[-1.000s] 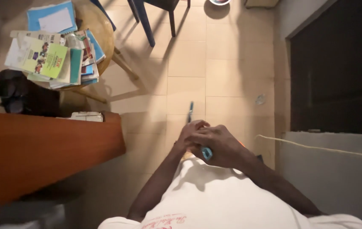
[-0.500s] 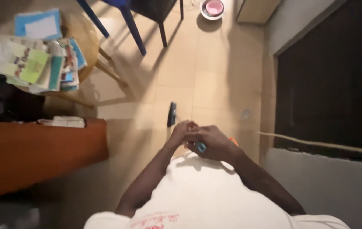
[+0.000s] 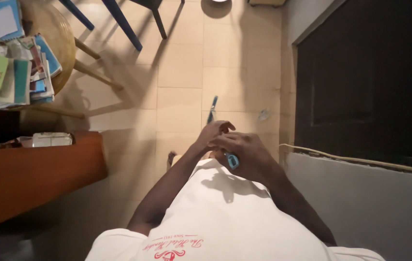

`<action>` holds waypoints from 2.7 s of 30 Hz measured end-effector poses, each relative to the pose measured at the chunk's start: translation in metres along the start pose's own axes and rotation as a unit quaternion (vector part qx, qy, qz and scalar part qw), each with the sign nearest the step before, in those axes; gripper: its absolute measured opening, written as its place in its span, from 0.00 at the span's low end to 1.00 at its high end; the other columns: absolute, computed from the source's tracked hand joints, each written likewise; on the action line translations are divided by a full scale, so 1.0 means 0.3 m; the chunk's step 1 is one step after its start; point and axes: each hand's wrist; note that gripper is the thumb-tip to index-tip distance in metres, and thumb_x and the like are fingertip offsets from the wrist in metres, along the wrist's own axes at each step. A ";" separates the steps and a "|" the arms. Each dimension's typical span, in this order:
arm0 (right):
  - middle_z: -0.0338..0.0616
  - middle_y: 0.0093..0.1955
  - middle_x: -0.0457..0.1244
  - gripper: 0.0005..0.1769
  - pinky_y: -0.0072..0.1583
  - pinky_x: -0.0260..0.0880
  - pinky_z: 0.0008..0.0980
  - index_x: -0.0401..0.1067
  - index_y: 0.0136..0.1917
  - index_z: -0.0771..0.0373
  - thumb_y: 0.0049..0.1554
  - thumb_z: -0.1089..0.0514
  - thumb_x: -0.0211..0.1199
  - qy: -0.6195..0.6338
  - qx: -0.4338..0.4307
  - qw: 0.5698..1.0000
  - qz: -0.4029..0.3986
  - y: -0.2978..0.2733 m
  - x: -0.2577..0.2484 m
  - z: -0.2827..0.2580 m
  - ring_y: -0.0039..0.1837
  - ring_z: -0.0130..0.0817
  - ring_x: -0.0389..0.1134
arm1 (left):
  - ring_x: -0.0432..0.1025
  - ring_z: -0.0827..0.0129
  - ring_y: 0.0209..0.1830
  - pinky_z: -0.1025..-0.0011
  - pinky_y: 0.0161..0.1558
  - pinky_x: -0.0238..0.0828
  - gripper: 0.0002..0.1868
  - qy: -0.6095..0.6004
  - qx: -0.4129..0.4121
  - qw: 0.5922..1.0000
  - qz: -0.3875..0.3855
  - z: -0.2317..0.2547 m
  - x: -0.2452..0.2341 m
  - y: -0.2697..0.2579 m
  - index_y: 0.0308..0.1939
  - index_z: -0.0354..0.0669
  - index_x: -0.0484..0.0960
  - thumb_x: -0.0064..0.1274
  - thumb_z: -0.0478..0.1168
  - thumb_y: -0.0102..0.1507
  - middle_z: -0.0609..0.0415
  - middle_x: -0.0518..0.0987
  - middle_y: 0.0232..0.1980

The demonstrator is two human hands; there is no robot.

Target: Sweeping the floor with a broom.

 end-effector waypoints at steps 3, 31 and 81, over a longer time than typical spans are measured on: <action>0.43 0.48 0.73 0.14 0.49 0.76 0.36 0.76 0.55 0.59 0.54 0.59 0.70 0.023 -0.024 0.999 0.012 0.025 0.001 -0.005 0.47 0.38 0.76 | 0.80 0.60 0.41 0.63 0.44 0.77 0.18 0.050 0.008 0.998 0.032 0.007 -0.055 -0.046 0.49 0.46 0.86 0.58 0.47 0.57 0.51 0.85 0.40; 0.45 0.50 0.73 0.15 0.51 0.75 0.40 0.78 0.55 0.58 0.54 0.56 0.70 0.022 0.039 0.998 -0.044 0.513 0.101 -0.202 0.49 0.43 0.76 | 0.79 0.57 0.45 0.61 0.48 0.75 0.19 0.038 0.044 0.997 -0.045 -0.158 -0.475 -0.007 0.46 0.47 0.85 0.61 0.48 0.54 0.50 0.84 0.44; 0.44 0.47 0.71 0.11 0.50 0.72 0.43 0.78 0.53 0.56 0.56 0.58 0.67 0.076 -0.051 0.993 -0.072 0.858 0.093 0.076 0.48 0.46 0.72 | 0.80 0.57 0.44 0.63 0.48 0.77 0.27 0.012 -0.077 0.992 0.102 -0.230 -0.821 0.113 0.53 0.41 0.82 0.63 0.47 0.52 0.49 0.84 0.47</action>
Point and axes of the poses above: each hand's wrist, its own y-axis towards the middle knuckle, its own x-axis out of the palm, z = x × y
